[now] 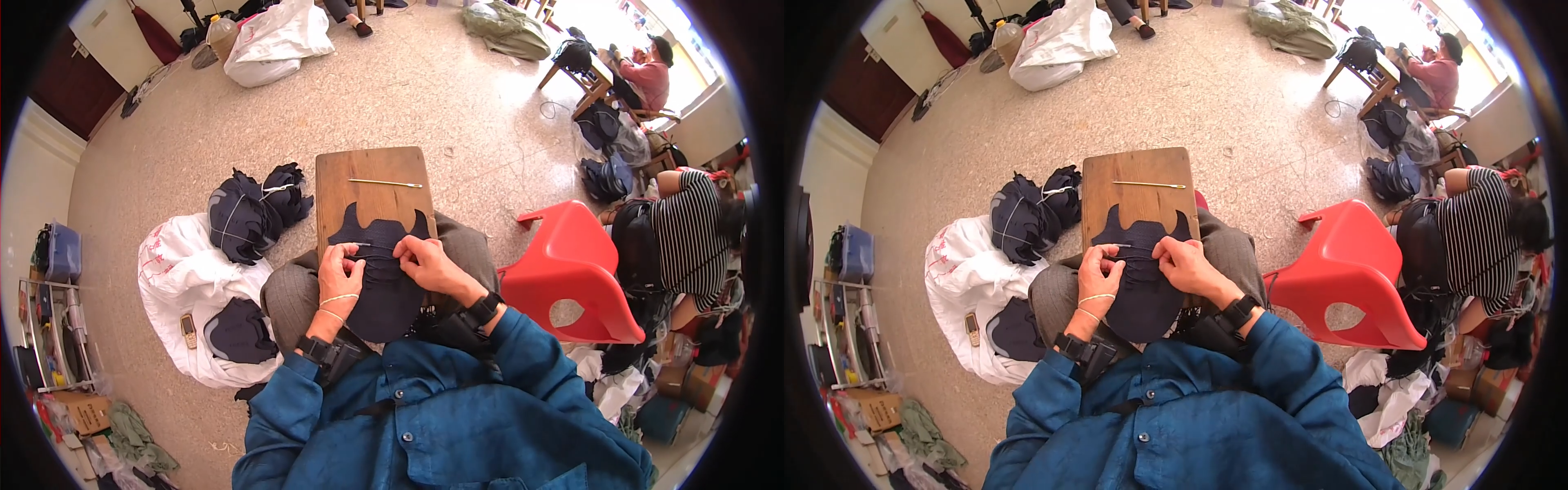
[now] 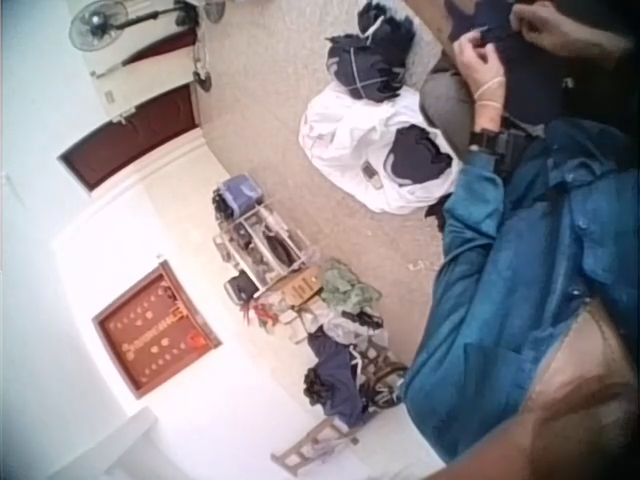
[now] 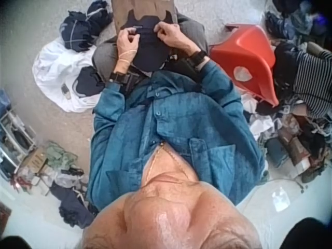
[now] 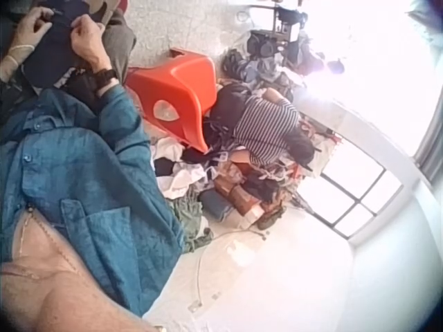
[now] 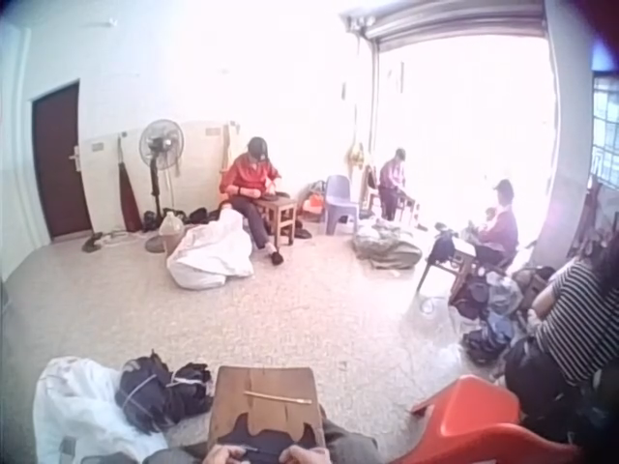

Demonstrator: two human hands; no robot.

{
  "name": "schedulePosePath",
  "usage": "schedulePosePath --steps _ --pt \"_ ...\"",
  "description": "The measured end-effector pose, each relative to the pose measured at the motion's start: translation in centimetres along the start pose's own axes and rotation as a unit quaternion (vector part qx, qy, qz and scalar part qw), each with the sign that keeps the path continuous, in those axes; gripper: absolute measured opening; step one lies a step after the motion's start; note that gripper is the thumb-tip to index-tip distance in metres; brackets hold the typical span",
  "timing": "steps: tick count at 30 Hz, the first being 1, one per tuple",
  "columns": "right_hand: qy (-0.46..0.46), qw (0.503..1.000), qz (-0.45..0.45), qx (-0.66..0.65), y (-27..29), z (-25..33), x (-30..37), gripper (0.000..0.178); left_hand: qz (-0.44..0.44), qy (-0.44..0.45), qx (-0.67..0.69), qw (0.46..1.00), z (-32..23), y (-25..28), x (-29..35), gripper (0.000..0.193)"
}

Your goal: Lacing the upper part of a shoe during manufacturing.

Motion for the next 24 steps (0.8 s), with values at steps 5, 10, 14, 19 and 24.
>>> schedulePosePath --steps 5,10,14,19,24 --pt "0.026 0.993 -0.115 -0.003 -0.6 1.1 0.8 0.011 -0.016 -0.023 0.021 0.999 1.1 0.0 0.0 0.013" --pt "0.125 0.965 -0.158 0.165 -1.7 4.6 2.5 0.014 0.007 -0.009 0.083 0.996 1.7 0.3 -0.1 0.013" --pt "0.128 0.963 -0.145 0.189 -4.4 5.6 1.2 0.013 0.005 -0.001 0.101 0.995 1.8 0.4 -0.2 0.012" --pt "0.11 0.954 -0.175 0.215 -5.6 4.8 -0.4 0.014 0.001 -0.02 0.08 0.997 1.1 0.0 0.0 0.014" --pt "0.112 0.953 -0.183 0.214 -5.6 5.1 -0.5 0.014 -0.005 -0.034 0.042 0.999 0.8 -0.3 0.4 0.018"
Point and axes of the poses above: each hand's wrist, its own x-axis away from the middle knuckle, its own y-axis out of the back of the hand, z = x × y, the point moved 5 cm from there along -x, towards the middle knuckle, and after that the axes turned 11 degrees about z, right-handed, at the moved point
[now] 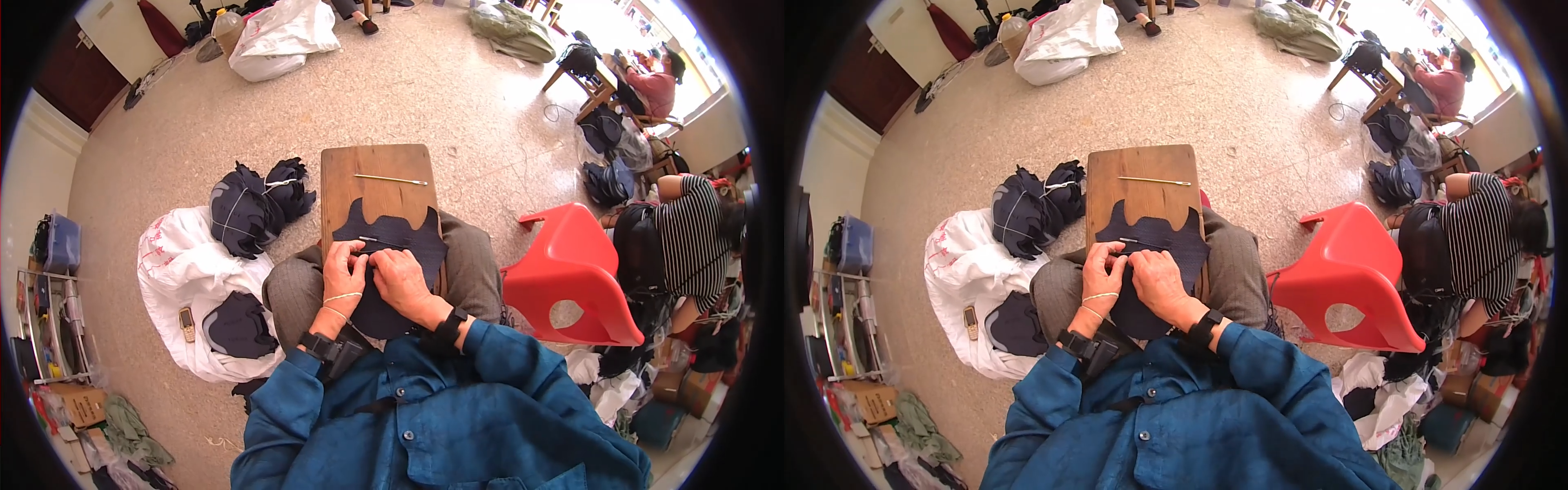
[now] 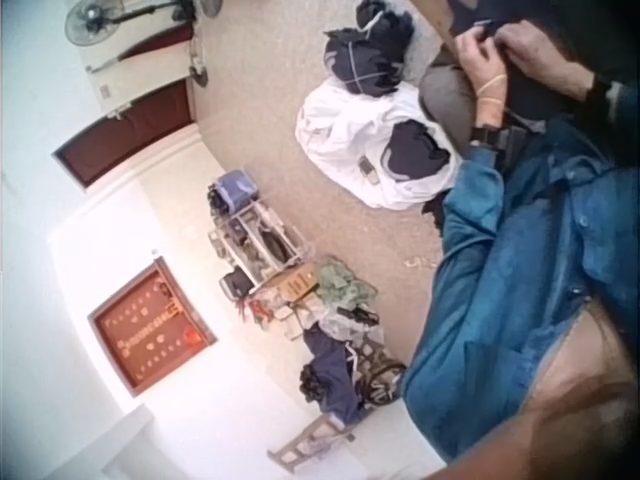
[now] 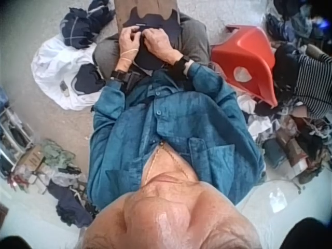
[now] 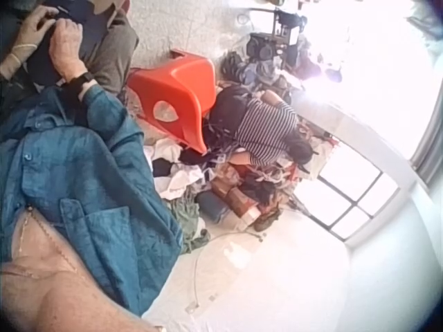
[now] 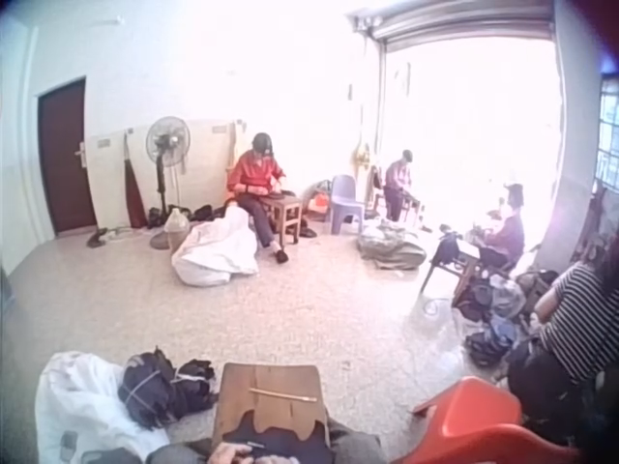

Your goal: Lacing the upper part of a shoe during manufacturing.

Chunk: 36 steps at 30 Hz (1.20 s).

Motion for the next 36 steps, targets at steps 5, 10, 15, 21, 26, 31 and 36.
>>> schedulePosePath --steps 5,10,15,21,26,31,36 --pt "0.047 0.996 0.051 -0.054 0.9 0.1 0.6 0.02 -0.027 -0.013 -0.046 0.999 -0.3 -0.5 0.0 0.02" --pt "0.059 0.993 0.083 -0.06 2.2 -0.6 1.6 0.023 -0.031 -0.013 -0.061 0.998 -0.3 -0.5 0.0 0.019" --pt "0.038 0.993 0.072 -0.08 1.9 -1.2 2.0 0.018 -0.012 -0.001 -0.054 0.998 -0.4 -0.5 0.0 0.018" --pt "-0.035 0.989 0.007 -0.142 4.0 -2.6 3.8 0.014 0.006 0.015 0.066 0.998 0.9 0.1 0.4 0.042" --pt "-0.053 0.988 0.013 -0.147 5.0 -3.3 5.6 0.015 -0.089 -0.024 0.145 0.985 -0.9 1.1 1.7 0.043" --pt "-0.06 0.987 0.004 -0.152 4.9 -3.8 5.6 0.015 -0.013 -0.135 -0.139 0.981 -4.8 1.2 2.3 0.023" --pt "-0.065 0.985 0.004 -0.158 4.6 -3.6 5.3 0.014 0.118 -0.162 -0.25 0.947 -4.7 -0.4 1.8 0.013"
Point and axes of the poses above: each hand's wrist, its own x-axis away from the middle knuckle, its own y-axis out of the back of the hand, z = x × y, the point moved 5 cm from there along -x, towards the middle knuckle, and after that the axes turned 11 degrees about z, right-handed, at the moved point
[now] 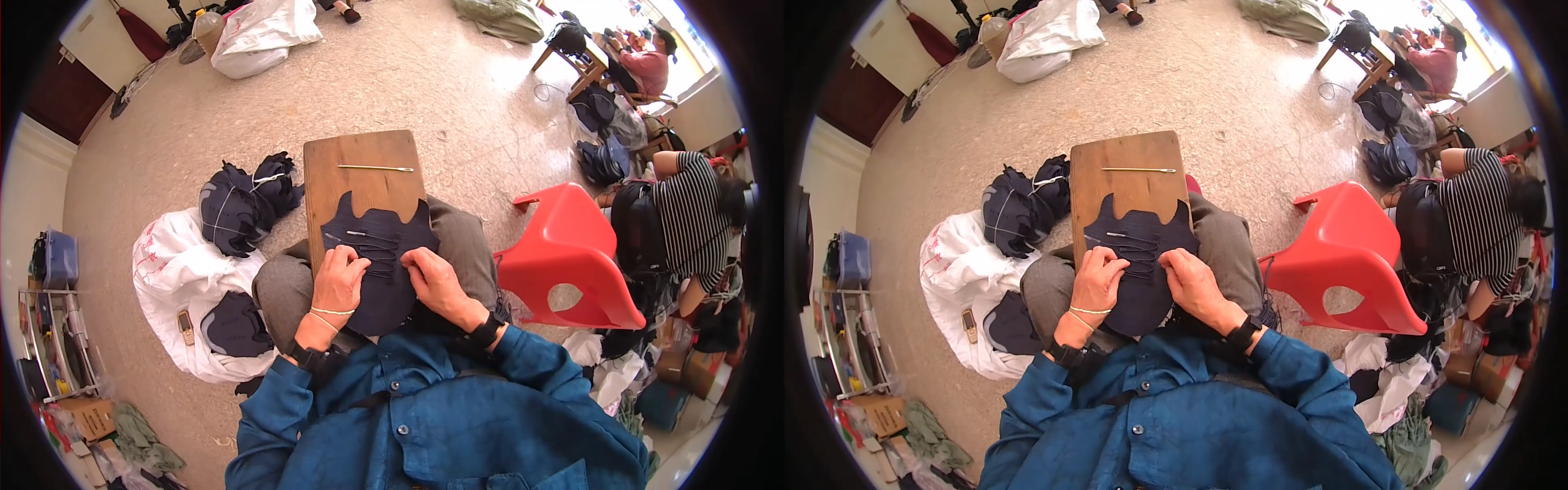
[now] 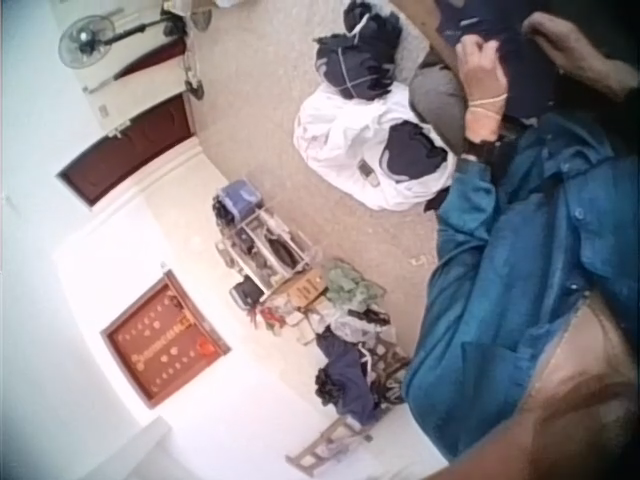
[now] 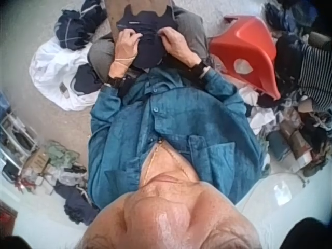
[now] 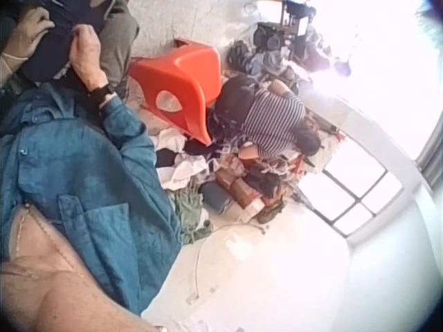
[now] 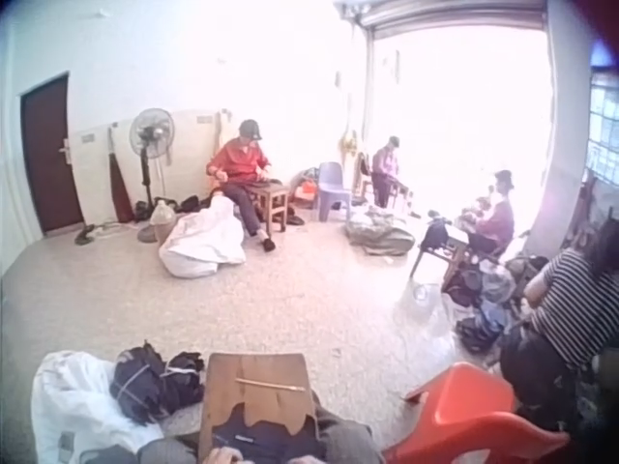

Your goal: Lacing the upper part of a shoe during manufacturing.

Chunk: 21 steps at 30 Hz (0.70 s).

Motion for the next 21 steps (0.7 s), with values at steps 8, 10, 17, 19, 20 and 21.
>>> schedulePosePath --steps 8,10,17,19,20,21 --pt "0.005 0.997 0.073 0.006 -0.5 1.0 -0.1 0.022 0.054 -0.021 0.021 0.998 0.8 -0.1 -0.3 0.01" --pt "0.064 0.992 0.084 0.07 -1.2 1.6 -0.3 0.029 0.044 -0.005 0.023 0.999 0.7 -0.1 -0.1 0.01" --pt "0.08 0.978 0.093 0.171 -2.6 2.2 -0.7 0.027 -0.036 0.033 0.078 0.996 1.1 -0.4 1.1 0.017" --pt "0.077 0.977 0.093 0.177 -2.8 2.1 -0.8 0.026 -0.047 0.025 0.07 0.996 0.9 -0.4 1.4 0.019" --pt "0.075 0.976 0.093 0.184 -2.9 2.1 -0.9 0.026 -0.048 0.027 0.069 0.996 0.9 -0.5 1.5 0.019" --pt "0.076 0.976 0.094 0.183 -3.0 2.2 -1.0 0.026 -0.053 0.029 0.077 0.995 0.9 -0.5 1.6 0.021"
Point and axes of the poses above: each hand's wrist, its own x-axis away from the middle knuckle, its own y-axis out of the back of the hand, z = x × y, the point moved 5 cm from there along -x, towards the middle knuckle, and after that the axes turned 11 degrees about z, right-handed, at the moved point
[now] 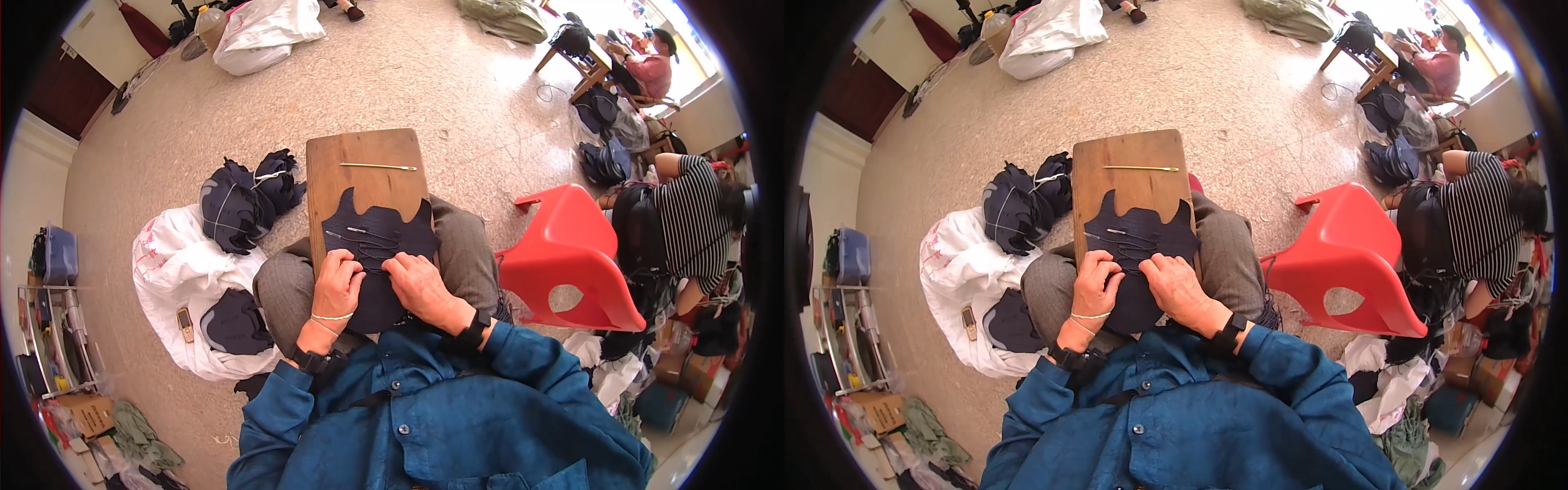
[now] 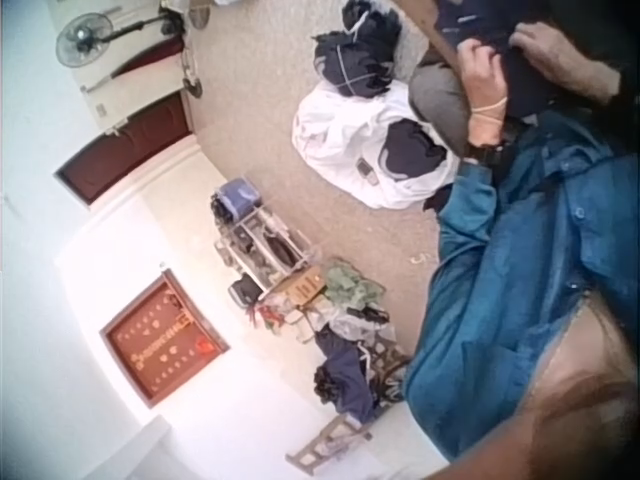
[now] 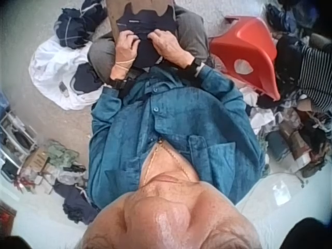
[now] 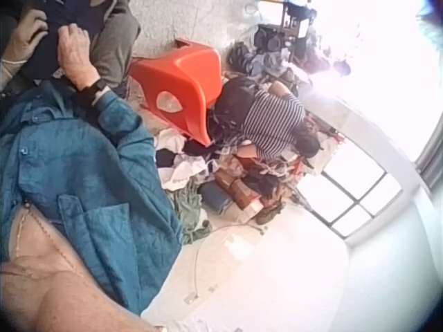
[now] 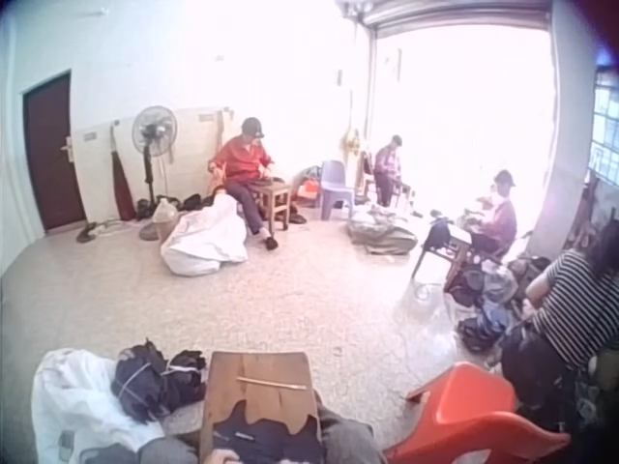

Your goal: Lacing the upper part of a shoe during manufacturing.

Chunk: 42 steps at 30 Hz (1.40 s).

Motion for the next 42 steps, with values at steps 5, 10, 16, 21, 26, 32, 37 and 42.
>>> schedulePosePath --steps 5,10,16,21,26,32,37,42 --pt "-0.001 0.999 0.017 0.042 -0.1 0.5 -0.3 0.023 -0.057 0.025 -0.075 0.995 -0.7 0.2 0.5 0.024" --pt "0.0 0.998 0.015 0.055 -0.1 0.9 -0.5 0.025 -0.043 0.073 -0.075 0.994 0.2 -0.4 0.8 0.026" --pt "-0.006 0.997 0.038 0.073 -0.2 1.2 -0.8 0.028 -0.044 0.074 -0.068 0.994 0.7 -0.7 1.1 0.029" --pt "-0.027 0.997 0.029 0.064 -0.8 0.7 -0.8 0.026 -0.053 0.089 -0.056 0.993 0.0 -0.7 1.1 0.032" --pt "-0.105 0.99 0.002 -0.096 -0.4 -0.9 -1.0 0.018 -0.052 0.102 -0.076 0.99 0.1 -1.1 1.1 0.035" --pt "-0.066 0.971 0.107 -0.204 0.2 -1.6 -0.4 0.019 -0.046 0.097 -0.086 0.99 0.2 -1.2 1.2 0.035" --pt "-0.107 0.97 0.057 -0.211 -0.6 -1.5 -0.2 0.015 -0.047 0.103 -0.077 0.991 0.0 -1.1 1.2 0.032" --pt "-0.113 0.972 0.041 -0.2 -0.5 -1.3 -0.1 0.016 -0.048 0.065 -0.099 0.992 -0.7 -1.0 1.1 0.024"
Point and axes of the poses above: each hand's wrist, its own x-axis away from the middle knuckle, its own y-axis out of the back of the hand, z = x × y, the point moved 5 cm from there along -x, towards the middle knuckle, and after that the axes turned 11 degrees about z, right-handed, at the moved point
